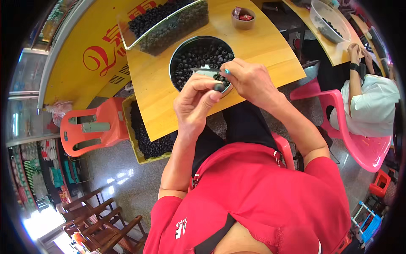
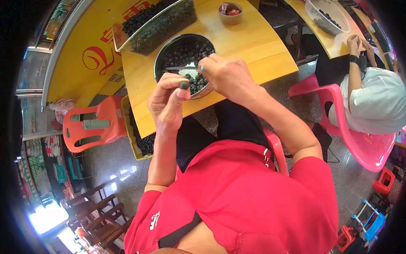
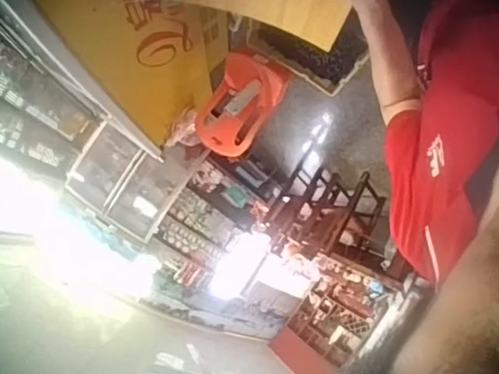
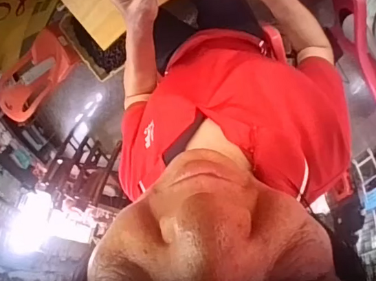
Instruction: Peeling and pitting small dark fruits using a paring knife.
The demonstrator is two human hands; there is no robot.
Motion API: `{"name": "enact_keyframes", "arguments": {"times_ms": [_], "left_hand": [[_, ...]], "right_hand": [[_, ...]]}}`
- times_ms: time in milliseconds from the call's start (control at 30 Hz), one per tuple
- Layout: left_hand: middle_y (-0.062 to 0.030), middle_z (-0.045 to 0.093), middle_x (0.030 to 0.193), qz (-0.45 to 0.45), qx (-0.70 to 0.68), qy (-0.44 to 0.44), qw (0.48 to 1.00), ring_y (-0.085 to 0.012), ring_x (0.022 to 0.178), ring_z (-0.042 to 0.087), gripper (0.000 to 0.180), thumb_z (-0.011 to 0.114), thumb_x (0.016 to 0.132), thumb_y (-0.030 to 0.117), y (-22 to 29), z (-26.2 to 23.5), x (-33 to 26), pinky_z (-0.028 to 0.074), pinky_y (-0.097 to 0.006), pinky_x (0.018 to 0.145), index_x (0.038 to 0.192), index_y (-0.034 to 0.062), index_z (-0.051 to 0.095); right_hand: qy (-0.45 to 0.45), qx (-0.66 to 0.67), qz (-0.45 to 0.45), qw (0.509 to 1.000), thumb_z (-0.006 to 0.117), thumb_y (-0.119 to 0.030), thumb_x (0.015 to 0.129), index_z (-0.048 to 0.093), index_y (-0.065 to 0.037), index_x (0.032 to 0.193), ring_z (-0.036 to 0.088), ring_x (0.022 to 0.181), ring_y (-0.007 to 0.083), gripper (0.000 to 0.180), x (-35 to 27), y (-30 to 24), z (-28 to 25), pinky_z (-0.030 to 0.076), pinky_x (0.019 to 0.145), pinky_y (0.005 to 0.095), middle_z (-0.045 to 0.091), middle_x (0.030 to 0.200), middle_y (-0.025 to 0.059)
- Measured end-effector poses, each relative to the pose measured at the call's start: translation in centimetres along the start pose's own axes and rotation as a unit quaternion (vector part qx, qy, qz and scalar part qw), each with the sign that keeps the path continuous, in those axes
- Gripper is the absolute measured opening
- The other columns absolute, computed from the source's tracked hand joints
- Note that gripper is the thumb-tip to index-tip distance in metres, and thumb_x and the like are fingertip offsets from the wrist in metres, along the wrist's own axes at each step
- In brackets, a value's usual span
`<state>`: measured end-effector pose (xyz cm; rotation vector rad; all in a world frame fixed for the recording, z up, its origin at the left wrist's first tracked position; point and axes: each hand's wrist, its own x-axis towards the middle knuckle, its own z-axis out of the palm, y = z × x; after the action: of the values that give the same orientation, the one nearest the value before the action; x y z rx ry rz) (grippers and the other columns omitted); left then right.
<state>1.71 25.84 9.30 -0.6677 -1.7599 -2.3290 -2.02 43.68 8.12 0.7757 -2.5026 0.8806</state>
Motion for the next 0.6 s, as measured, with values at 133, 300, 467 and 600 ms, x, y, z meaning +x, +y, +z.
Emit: {"name": "enact_keyframes", "arguments": {"times_ms": [133,300,467,600], "left_hand": [[-0.0049,0.056,0.090,-0.060,-0.035,0.047,0.996,-0.0096,0.073,0.054,0.015,0.065,0.088,0.007,-0.1,0.0,0.6,0.042,-0.021,0.065,0.099,-0.0027,0.062],[-0.0038,0.056,0.092,-0.076,-0.019,0.068,0.995,-0.0089,0.076,0.055,0.013,0.063,0.089,0.001,-0.7,-0.8,0.2,0.046,-0.021,0.069,0.101,-0.0030,0.061],[-0.0050,0.056,0.097,-0.018,0.101,0.053,0.993,-0.0097,0.085,0.057,0.016,0.063,0.087,-0.004,-0.4,-0.9,0.2,0.047,-0.021,0.075,0.103,-0.0017,0.061],[-0.0056,0.056,0.099,0.010,0.093,0.030,0.995,-0.0102,0.090,0.057,0.018,0.063,0.086,-0.007,-0.3,-1.5,-0.1,0.047,-0.022,0.078,0.103,-0.0011,0.061]], "right_hand": [[0.058,0.135,0.023,0.989,0.064,-0.011,0.087,0.063,0.000,0.095,0.060,0.066,0.0280,0.013,0.7,-0.9,-0.7,0.047,0.058,0.0338,0.060,0.078,0.0124],[0.021,0.212,0.012,0.977,0.064,-0.014,0.089,0.061,0.002,0.093,0.057,0.067,0.0168,0.017,1.1,-3.0,-2.4,0.045,0.059,0.0262,0.060,0.076,0.0102],[-0.028,0.360,0.138,0.922,0.065,-0.023,0.090,0.062,0.000,0.092,0.053,0.065,0.0099,0.024,1.0,-3.5,-1.9,0.042,0.057,0.0240,0.058,0.075,0.0027],[-0.110,0.525,0.219,0.815,0.061,-0.032,0.093,0.063,-0.003,0.096,0.048,0.064,0.0023,0.030,1.4,-4.0,-2.3,0.035,0.053,0.0172,0.058,0.077,-0.0027]]}}
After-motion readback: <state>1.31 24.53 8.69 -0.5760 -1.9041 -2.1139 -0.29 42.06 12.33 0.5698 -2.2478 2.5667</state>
